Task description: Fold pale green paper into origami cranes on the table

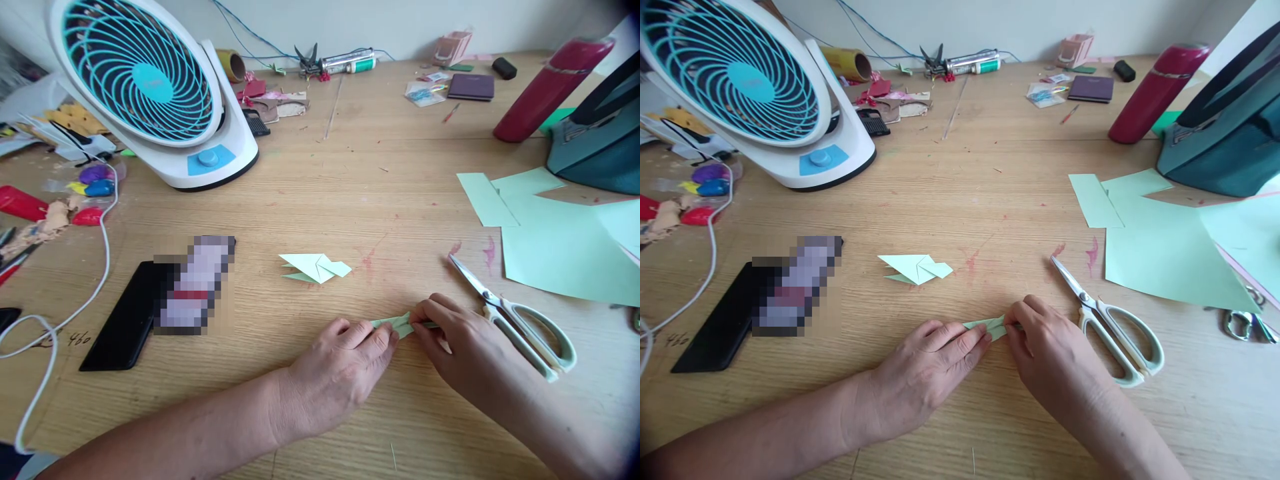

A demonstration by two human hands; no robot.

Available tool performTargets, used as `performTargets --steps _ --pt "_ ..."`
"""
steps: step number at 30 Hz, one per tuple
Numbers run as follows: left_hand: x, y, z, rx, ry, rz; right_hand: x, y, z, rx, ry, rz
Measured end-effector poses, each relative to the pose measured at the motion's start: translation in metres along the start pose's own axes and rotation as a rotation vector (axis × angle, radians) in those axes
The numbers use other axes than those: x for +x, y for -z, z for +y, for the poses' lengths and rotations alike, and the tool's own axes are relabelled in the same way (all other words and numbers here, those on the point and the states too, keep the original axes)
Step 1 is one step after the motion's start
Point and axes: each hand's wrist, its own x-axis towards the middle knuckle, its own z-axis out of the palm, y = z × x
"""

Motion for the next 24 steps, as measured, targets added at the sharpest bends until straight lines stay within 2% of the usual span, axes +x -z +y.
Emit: performTargets --steps 2,7,11,16,24 --pt "0.0007 0.0018 0.0006 0.003 0.016 -0.014 -0.0015 -0.003 -0.0015 -0.023 0.009 0.037" --pt "0.0011 0.0059 0.0007 0.026 0.013 -0.008 -0.0012 0.0001 -0.0007 0.06 -0.007 -0.039" --pt "0.0007 0.0059 0.0003 0.036 0.006 0.002 -0.0012 0.0008 -0.0028 0.08 -0.012 -0.046" --pt "0.0004 0.0044 -0.0001 0.038 0.002 0.011 -0.0031 -0.0018 -0.0054 0.059 0.031 -0.003" --pt "0.0012 0.0026 -0.0011 0.007 -0.007 0.014 -0.0012 0.004 -0.0038 0.081 0.099 -0.057"
